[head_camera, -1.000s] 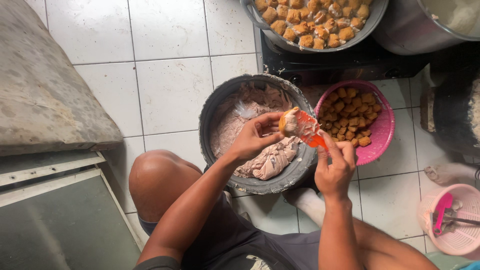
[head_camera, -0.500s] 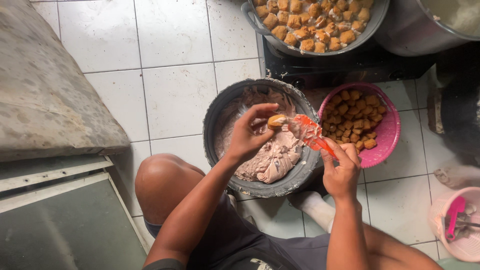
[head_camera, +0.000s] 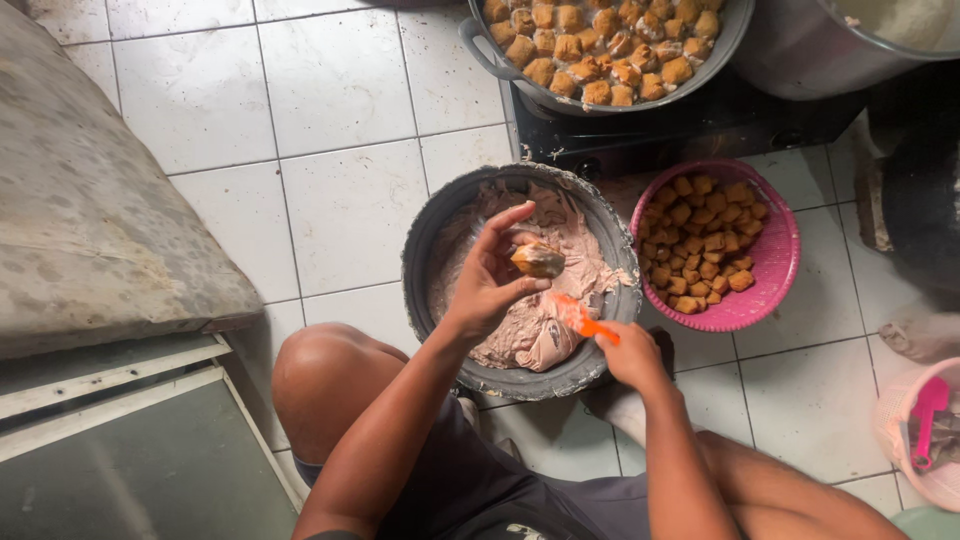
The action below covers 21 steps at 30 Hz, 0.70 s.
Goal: The person sits on the floor and coats fried food pieces with a thick batter. They hold each piece in one hand, spread batter over it with an orange plastic spatula, and place the coated piece into a large pan filled with similarly coated pieces, repeating the cycle.
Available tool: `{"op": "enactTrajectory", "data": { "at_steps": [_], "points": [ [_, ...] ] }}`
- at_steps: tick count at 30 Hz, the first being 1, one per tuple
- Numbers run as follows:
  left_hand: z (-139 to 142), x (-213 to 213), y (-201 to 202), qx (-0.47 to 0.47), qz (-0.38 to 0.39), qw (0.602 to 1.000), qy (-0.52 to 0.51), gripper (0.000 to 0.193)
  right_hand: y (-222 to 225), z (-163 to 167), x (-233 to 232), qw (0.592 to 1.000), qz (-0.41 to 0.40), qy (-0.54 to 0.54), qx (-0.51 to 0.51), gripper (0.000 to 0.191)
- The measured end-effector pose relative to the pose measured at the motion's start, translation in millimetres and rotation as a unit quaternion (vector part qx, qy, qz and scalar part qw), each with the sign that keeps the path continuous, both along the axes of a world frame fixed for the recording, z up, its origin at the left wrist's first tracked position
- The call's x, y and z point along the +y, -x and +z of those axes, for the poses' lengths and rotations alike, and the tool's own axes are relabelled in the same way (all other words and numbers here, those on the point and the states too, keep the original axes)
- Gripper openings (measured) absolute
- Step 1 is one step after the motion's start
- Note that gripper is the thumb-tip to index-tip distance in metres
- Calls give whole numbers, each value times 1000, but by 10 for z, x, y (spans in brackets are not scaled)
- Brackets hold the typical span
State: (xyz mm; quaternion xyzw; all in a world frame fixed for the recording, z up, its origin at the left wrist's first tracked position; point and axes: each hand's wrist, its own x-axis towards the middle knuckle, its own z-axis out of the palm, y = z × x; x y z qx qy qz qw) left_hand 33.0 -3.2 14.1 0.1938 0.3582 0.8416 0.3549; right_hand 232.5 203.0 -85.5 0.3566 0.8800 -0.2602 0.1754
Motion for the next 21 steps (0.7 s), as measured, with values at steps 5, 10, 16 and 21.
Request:
{"op": "enactTrajectory", "data": {
  "at_steps": [5, 10, 16, 21],
  "points": [
    [-140, 141, -198, -25, -27, 998, 54, 79, 33, 168, -194, 968, 67, -121, 209, 46],
    [-249, 313, -380, 61, -24, 986, 156, 66, 361, 641, -361, 776, -105, 436, 444, 62],
    [-211, 364, -397, 122, -34, 969, 211, 70, 591, 761, -203, 749, -174, 421, 482, 36],
    [-262, 379, -414, 252, -4, 911, 326, 67, 885, 845, 812, 655, -350, 440, 505, 19]
  ]
}}
